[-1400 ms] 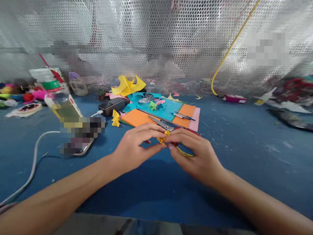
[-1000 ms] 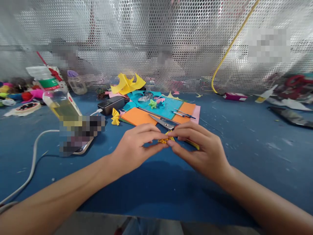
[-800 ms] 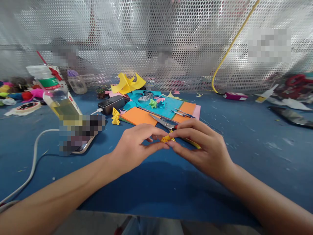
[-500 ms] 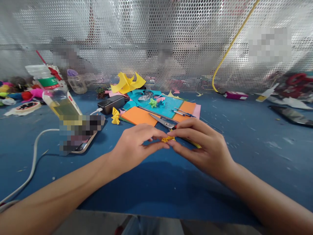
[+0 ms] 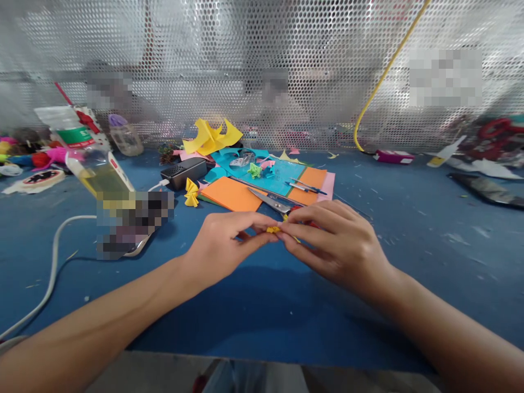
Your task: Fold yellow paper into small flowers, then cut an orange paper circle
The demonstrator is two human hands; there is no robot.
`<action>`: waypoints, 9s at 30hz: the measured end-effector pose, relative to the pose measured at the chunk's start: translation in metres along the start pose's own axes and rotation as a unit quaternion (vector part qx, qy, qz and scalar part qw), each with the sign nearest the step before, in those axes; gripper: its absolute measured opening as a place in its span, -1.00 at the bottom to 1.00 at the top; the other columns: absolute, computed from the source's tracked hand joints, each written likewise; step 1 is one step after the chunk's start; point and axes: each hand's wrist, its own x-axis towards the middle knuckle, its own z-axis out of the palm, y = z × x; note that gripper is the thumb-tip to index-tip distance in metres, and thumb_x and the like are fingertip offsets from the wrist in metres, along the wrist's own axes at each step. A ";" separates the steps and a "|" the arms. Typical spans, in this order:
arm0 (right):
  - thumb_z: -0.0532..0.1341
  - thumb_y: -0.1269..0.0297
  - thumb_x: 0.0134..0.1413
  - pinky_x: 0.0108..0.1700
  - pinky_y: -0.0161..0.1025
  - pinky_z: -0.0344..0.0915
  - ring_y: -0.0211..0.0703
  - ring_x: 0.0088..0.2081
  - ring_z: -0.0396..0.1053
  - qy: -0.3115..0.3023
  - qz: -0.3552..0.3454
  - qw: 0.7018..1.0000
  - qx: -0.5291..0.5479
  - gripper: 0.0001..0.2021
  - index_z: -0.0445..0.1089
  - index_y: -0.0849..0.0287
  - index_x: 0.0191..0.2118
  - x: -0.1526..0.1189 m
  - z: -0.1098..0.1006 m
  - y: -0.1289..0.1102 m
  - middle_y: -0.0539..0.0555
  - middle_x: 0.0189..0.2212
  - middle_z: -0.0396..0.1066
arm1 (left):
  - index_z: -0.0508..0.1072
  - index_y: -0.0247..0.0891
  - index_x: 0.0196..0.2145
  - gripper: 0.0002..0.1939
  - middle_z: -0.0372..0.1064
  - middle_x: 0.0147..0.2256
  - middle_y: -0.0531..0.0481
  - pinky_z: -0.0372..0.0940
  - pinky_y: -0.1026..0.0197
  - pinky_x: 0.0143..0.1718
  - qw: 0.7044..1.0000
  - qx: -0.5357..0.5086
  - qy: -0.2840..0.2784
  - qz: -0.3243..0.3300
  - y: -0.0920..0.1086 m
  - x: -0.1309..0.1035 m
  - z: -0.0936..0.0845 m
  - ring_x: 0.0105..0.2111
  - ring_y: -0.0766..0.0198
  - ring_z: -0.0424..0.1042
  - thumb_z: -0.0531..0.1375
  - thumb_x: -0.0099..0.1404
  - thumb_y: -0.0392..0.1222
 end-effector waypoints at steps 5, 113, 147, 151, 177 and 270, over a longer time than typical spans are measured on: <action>0.22 0.39 0.02 -0.29 -0.22 0.34 -0.21 -0.37 0.38 0.014 0.046 0.998 0.047 -0.97 0.40 0.17 -0.41 0.001 0.000 -0.002 0.06 -0.43 0.43 | 0.51 -0.24 -0.32 -0.88 0.54 -0.37 0.05 0.41 0.42 -0.44 0.999 0.028 0.009 0.023 0.000 0.001 -0.001 -0.45 0.36 0.50 0.24 0.13 -0.27; 0.17 0.43 0.05 -0.20 -0.15 0.19 -0.18 -0.28 0.37 -0.024 0.121 0.984 0.128 -0.91 0.33 0.09 -0.31 0.003 0.003 -0.008 0.03 -0.35 0.39 | 0.54 -0.31 -0.37 -0.87 0.51 -0.40 -0.03 0.31 0.45 -0.55 0.997 -0.067 0.023 -0.022 0.005 0.001 -0.005 -0.47 0.39 0.44 0.18 0.15 -0.32; 0.14 0.43 0.05 -0.18 -0.20 0.21 -0.24 -0.32 0.35 -0.097 0.090 0.973 0.187 -0.90 0.37 0.12 -0.40 0.010 -0.008 -0.007 0.02 -0.38 0.39 | 0.43 -0.29 -0.41 -0.87 0.43 -0.46 0.02 0.24 0.46 -0.65 0.982 -0.141 -0.084 -0.098 0.005 0.004 -0.011 -0.52 0.40 0.39 0.28 0.08 -0.20; 0.13 0.44 0.06 -0.20 -0.21 0.26 -0.24 -0.32 0.38 -0.092 0.110 0.970 0.194 -0.88 0.36 0.13 -0.43 0.011 -0.007 -0.008 0.02 -0.39 0.41 | 0.46 -0.29 -0.42 -0.90 0.44 -0.42 -0.03 0.26 0.46 -0.64 0.986 -0.129 -0.085 -0.062 0.005 0.005 -0.013 -0.45 0.36 0.42 0.24 0.14 -0.19; 0.15 0.39 0.07 -0.22 -0.17 0.27 -0.18 -0.31 0.40 -0.036 0.161 0.975 0.149 -0.93 0.34 0.11 -0.40 0.008 -0.001 -0.014 0.01 -0.41 0.44 | 0.50 -0.31 -0.44 -0.94 0.40 -0.35 -0.06 0.35 0.39 -0.52 0.996 -0.053 0.048 0.059 0.002 0.004 -0.005 -0.42 0.37 0.40 0.26 0.06 -0.38; -0.08 0.20 0.24 0.19 -0.09 0.02 -0.18 0.26 -0.13 -0.029 0.351 0.865 0.358 -0.52 -0.08 0.10 0.25 0.037 0.038 -0.113 0.08 0.27 -0.12 | 0.30 -0.30 -0.53 -0.54 0.18 -0.67 0.06 0.23 0.45 -0.53 0.572 -0.662 0.430 -0.221 -0.094 0.097 -0.071 -0.64 0.47 0.24 -0.21 0.31 -0.03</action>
